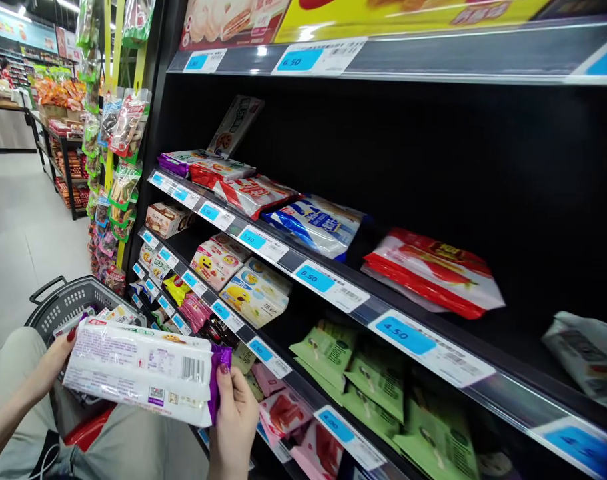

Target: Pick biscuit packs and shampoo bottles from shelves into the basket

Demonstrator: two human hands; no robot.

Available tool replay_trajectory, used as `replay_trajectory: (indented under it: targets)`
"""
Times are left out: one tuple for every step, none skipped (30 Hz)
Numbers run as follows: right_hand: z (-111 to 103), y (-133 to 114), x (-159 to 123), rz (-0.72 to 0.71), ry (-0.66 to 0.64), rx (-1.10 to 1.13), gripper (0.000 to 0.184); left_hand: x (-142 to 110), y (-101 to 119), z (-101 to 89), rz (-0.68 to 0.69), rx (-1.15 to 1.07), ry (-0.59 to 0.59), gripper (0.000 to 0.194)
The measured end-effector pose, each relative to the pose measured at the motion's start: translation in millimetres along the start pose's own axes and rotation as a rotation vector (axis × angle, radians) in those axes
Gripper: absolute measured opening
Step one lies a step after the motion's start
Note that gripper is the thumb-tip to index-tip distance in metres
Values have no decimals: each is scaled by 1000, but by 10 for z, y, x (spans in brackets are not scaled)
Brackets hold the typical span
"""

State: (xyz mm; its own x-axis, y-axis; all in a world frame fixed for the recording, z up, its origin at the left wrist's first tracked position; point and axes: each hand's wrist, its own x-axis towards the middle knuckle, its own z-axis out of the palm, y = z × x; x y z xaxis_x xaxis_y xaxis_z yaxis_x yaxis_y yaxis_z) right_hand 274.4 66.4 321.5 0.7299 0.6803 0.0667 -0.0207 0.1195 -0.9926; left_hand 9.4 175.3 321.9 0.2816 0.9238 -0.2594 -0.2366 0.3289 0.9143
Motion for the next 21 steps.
replay_trajectory:
  targets:
    - [13, 38, -3, 36, 23, 87, 42, -9, 46, 27, 112, 74, 60, 33]
    - [23, 66, -5, 74, 40, 167, 40, -19, 86, 53, 209, 177, 111, 29]
    - [29, 90, -4, 111, 57, 238, 38, -32, 118, 77, 283, 286, 151, 28]
    - [29, 114, 1, 148, 71, 294, 37, -47, 140, 100, 332, 370, 173, 30]
    - [22, 140, 11, 177, 87, 337, 37, -63, 154, 123, 363, 442, 176, 34]
    - [12, 172, 26, 200, 104, 369, 37, -79, 160, 149, 379, 501, 168, 37]
    - [-2, 211, 44, 218, 118, 392, 38, -96, 159, 178, 382, 535, 150, 40]
    - [-15, 255, 63, 227, 129, 409, 38, -113, 152, 211, 373, 536, 120, 41]
    - [-25, 302, 81, 226, 147, 421, 39, -129, 143, 249, 357, 506, 84, 40]
    - [-31, 351, 96, 221, 170, 431, 39, -144, 132, 290, 339, 453, 55, 40]
    - [-32, 399, 106, 216, 194, 437, 39, -157, 122, 331, 320, 395, 34, 39]
    - [-30, 443, 111, 212, 221, 441, 38, -168, 114, 371, 304, 344, 20, 39]
    - [-25, 485, 112, 209, 249, 444, 37, -178, 110, 406, 294, 307, 15, 39]
    - [-19, 522, 110, 209, 280, 452, 36, -186, 110, 435, 291, 282, 17, 39]
    - [-14, 555, 106, 221, 300, 465, 35, -194, 114, 455, 293, 265, 27, 39]
    - [-12, 586, 102, 243, 298, 483, 36, -201, 122, 468, 300, 253, 40, 39]
    - [-13, 615, 99, 262, 294, 506, 38, -209, 134, 473, 310, 243, 56, 40]
    - [-17, 642, 98, 281, 280, 527, 40, -217, 150, 471, 323, 235, 70, 40]
    - [-23, 667, 97, 297, 252, 538, 41, -225, 171, 464, 337, 233, 84, 40]
    - [-29, 690, 97, 309, 217, 536, 41, -235, 195, 456, 351, 233, 96, 41]
    - [-32, 709, 98, 318, 182, 524, 42, -246, 223, 447, 364, 232, 108, 41]
